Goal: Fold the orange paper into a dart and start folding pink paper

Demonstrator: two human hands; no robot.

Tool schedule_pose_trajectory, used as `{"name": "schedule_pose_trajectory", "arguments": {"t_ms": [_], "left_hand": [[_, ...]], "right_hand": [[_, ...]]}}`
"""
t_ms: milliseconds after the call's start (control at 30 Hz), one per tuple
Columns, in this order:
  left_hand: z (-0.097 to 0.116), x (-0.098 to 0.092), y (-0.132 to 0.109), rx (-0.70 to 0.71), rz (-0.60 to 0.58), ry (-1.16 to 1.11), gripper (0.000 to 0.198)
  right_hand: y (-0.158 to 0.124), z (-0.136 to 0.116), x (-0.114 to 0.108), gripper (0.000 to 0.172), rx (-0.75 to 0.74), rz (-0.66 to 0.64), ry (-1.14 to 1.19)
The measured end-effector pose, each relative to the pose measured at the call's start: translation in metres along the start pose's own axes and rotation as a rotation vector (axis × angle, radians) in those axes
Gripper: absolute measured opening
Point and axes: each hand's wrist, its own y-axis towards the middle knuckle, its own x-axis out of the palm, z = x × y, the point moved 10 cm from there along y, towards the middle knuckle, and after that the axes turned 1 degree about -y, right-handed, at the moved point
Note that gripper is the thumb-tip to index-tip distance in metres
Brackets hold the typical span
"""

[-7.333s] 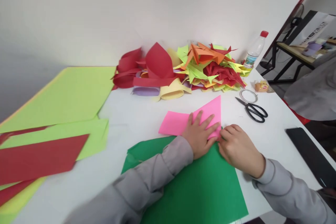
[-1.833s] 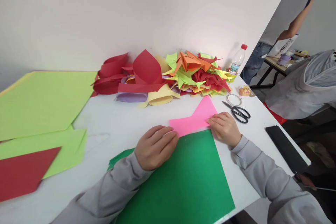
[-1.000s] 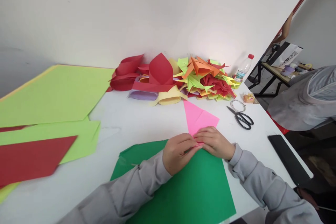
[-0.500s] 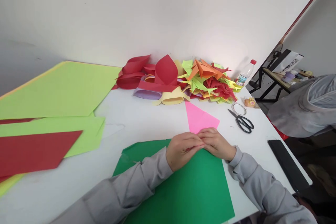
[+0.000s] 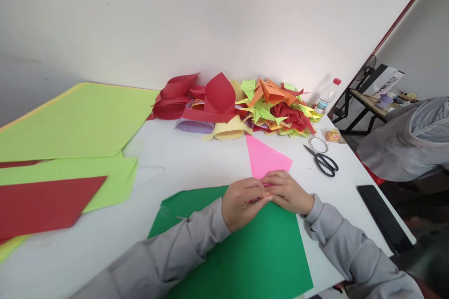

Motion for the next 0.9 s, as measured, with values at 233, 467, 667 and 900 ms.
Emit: {"name": "schedule_pose_trajectory", "arguments": {"t_ms": [233, 467, 667, 900], "left_hand": [[0.010, 0.001, 0.002, 0.060, -0.019, 0.056, 0.016], [0.017, 0.000, 0.002, 0.126, 0.002, 0.103, 0.015], [0.023, 0.002, 0.001, 0.198, -0.072, 0.191, 0.021], [0.042, 0.003, -0.003, 0.370, -0.064, 0.378, 0.007]], "right_hand": [[0.001, 0.001, 0.001, 0.026, 0.004, -0.009, 0.040], [0.001, 0.001, 0.005, 0.018, 0.005, -0.052, -0.007], [0.002, -0.001, 0.004, 0.020, 0.008, -0.077, -0.024], [0.001, -0.004, 0.004, 0.022, -0.030, -0.049, -0.040]]}}
